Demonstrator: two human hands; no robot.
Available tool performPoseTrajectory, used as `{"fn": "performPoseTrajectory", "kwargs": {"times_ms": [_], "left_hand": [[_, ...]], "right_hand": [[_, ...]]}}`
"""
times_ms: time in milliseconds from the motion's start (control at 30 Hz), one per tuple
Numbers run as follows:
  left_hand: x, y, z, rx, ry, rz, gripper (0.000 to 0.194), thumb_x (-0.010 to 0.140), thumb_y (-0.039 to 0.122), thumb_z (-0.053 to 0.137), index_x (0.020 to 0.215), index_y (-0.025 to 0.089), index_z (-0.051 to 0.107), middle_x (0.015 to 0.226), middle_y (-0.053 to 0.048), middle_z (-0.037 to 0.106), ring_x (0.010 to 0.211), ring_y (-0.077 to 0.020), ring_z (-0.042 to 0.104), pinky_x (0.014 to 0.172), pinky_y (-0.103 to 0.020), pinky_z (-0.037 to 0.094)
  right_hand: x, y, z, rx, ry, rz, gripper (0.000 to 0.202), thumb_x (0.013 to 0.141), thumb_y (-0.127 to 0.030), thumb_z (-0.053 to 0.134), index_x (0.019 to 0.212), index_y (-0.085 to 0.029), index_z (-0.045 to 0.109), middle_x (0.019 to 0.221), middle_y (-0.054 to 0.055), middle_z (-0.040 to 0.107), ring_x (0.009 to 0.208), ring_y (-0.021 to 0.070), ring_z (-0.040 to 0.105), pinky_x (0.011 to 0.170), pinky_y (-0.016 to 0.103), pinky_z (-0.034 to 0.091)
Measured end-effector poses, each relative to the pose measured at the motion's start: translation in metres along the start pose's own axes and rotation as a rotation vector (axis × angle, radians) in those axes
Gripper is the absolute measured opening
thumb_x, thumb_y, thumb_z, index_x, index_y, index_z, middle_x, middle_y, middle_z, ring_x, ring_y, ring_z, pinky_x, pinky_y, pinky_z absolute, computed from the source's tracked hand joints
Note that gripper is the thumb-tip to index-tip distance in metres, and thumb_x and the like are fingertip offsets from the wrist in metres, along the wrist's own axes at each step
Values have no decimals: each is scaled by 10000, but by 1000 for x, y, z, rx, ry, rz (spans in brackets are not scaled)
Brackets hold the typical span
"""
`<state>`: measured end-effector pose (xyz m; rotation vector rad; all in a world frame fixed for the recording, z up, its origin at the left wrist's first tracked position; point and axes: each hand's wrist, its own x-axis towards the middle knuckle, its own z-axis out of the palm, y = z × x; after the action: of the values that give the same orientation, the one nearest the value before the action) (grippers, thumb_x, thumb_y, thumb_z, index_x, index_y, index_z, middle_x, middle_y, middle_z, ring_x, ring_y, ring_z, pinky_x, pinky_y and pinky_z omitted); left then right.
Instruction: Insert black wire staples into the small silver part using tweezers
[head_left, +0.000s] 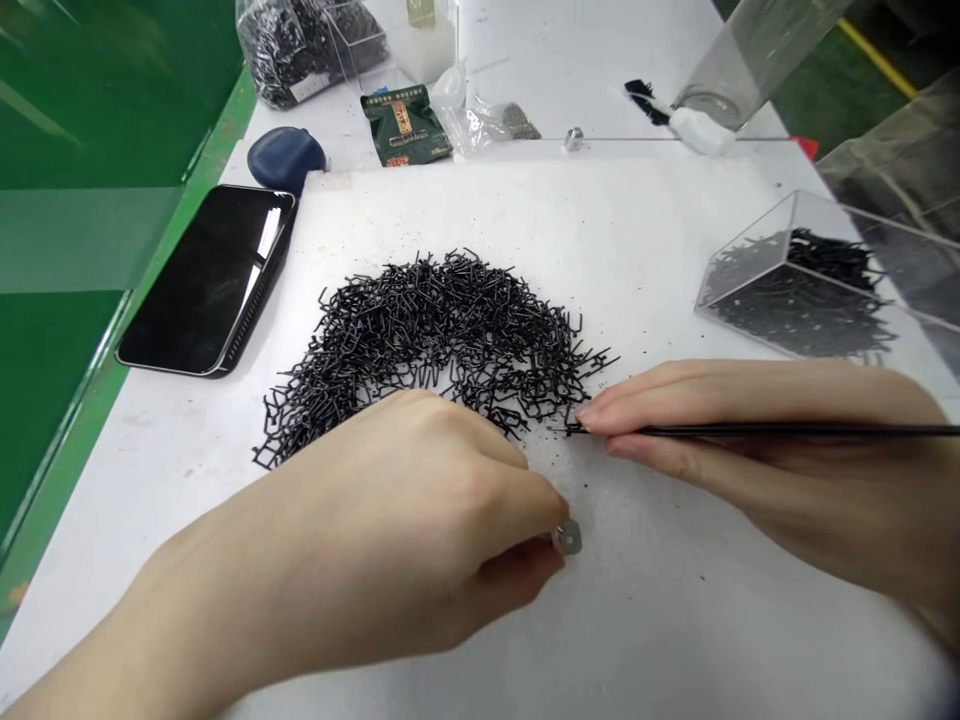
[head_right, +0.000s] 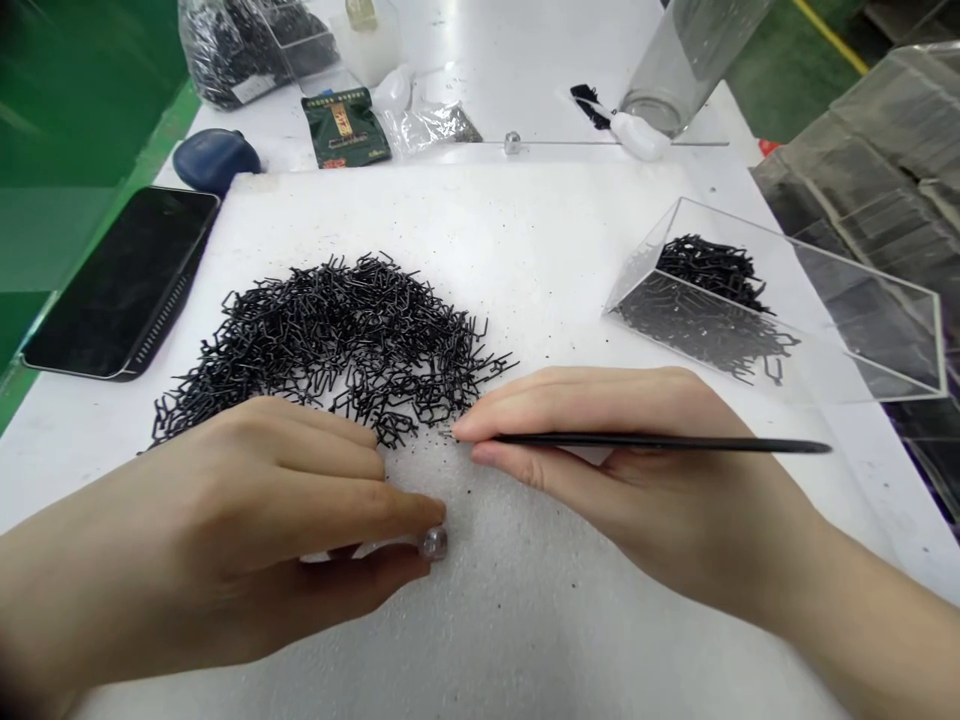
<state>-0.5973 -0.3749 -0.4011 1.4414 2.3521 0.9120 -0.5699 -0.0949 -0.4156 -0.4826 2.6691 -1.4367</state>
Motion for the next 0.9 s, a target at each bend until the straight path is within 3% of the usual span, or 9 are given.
{"fn": "performPoseTrajectory", "kwargs": {"times_ms": [533, 900], "left_hand": [[0, -1, 1, -45, -9, -29, 295, 1058, 114, 728, 788, 232, 728, 663, 9, 651, 561, -150, 569, 554, -357, 373], [2, -8, -1, -88, -34, 17, 316, 1070, 147, 707, 769, 241, 710, 644, 12, 628, 548, -151, 549, 539, -356, 357]], "right_hand": [[-2, 3, 1, 16, 41, 7, 77, 994, -384, 930, 1038, -441, 958, 1146, -67, 948, 1050, 313, 929, 949, 419, 808], [-1, 2, -1, 39, 43, 26, 132, 986, -347, 939, 1028, -472, 947, 1130, -100, 943, 1047, 281, 927, 946, 373, 798]]}}
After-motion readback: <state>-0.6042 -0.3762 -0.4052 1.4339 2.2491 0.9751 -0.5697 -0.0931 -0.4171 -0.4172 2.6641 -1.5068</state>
